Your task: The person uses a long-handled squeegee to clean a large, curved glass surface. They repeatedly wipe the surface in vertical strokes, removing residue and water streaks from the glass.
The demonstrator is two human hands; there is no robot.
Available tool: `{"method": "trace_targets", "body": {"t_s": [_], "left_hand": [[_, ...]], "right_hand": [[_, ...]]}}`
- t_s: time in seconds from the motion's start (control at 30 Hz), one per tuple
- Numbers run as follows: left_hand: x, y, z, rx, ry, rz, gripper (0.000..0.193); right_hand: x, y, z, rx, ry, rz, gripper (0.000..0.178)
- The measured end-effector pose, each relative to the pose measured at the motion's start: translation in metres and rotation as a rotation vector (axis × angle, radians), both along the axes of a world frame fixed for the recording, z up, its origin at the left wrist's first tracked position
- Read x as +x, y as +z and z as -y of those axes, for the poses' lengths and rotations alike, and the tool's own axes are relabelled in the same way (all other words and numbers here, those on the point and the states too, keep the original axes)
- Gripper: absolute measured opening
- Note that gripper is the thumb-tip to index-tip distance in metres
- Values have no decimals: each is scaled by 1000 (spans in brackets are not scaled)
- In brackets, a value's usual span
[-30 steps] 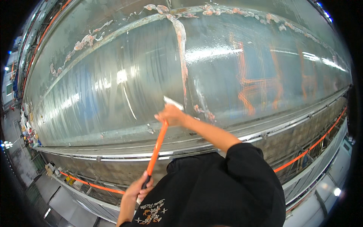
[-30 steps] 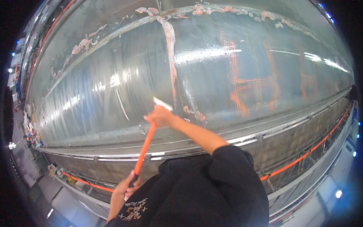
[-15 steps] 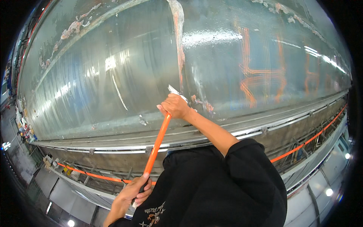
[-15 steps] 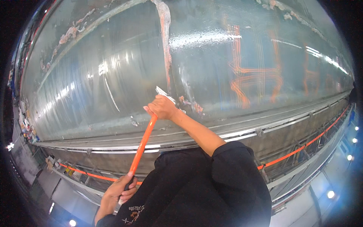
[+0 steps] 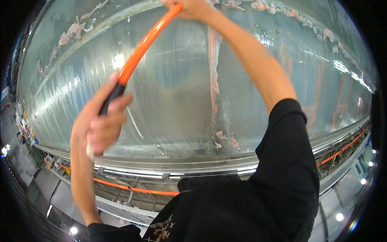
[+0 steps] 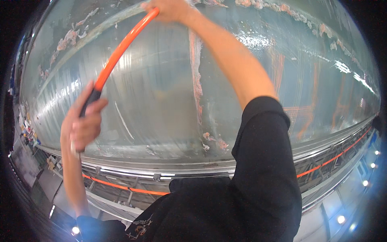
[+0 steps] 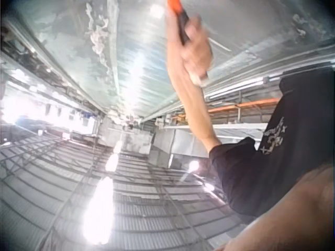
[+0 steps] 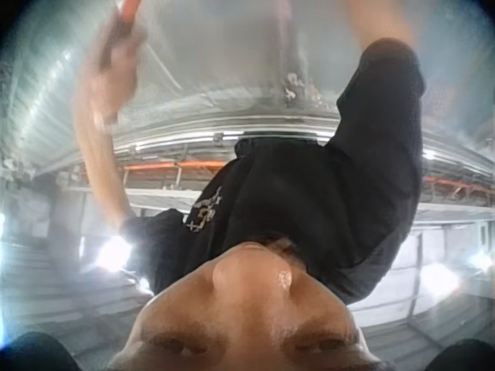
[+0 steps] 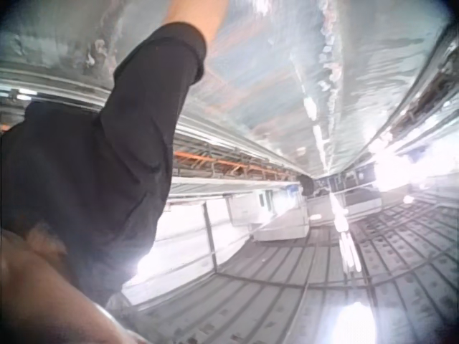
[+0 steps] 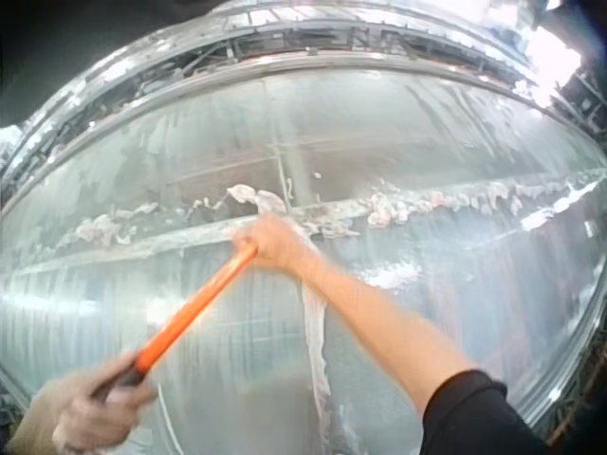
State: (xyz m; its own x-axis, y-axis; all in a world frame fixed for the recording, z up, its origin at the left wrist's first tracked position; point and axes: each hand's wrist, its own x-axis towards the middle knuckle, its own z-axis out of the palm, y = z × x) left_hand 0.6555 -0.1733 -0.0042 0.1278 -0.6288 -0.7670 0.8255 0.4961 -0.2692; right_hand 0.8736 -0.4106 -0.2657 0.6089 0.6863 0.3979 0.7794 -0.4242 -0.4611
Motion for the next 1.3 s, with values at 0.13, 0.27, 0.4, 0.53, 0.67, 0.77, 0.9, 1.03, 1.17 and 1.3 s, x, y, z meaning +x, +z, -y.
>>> {"method": "trace_targets", "body": {"t_s": [0.13,0.27,0.4,0.53,0.67,0.77,0.9,1.03,1.17,1.3], "left_hand": [[-23,-1,5,-117,143,32,55],[-144,10,2,120,-175,54,56],[-302,54,-24,167,-302,-58,56],[-401,84,-15,177,-529,-143,56],[-469,64,4,302,-830,-42,63],[-460,49,19,362,-792,20,67],[-348,48,46,200,-577,67,63],[-259,62,52,185,-381,-64,60],[-159,34,46,157,-200,-59,57],[-41,-21,48,39,-28,90,57]], "right_hand": [[-9,24,-9,35,45,-32,49],[-150,12,-14,72,88,-380,55],[-352,15,-42,188,46,-331,48],[-507,53,-7,151,-17,-254,46],[-568,64,32,180,-73,-348,44],[-521,44,35,220,-55,-233,44],[-397,33,28,251,-62,-64,48],[-314,29,17,225,-6,-131,46],[-173,5,5,117,-48,-130,51],[-18,25,28,-9,34,-76,45]]}}
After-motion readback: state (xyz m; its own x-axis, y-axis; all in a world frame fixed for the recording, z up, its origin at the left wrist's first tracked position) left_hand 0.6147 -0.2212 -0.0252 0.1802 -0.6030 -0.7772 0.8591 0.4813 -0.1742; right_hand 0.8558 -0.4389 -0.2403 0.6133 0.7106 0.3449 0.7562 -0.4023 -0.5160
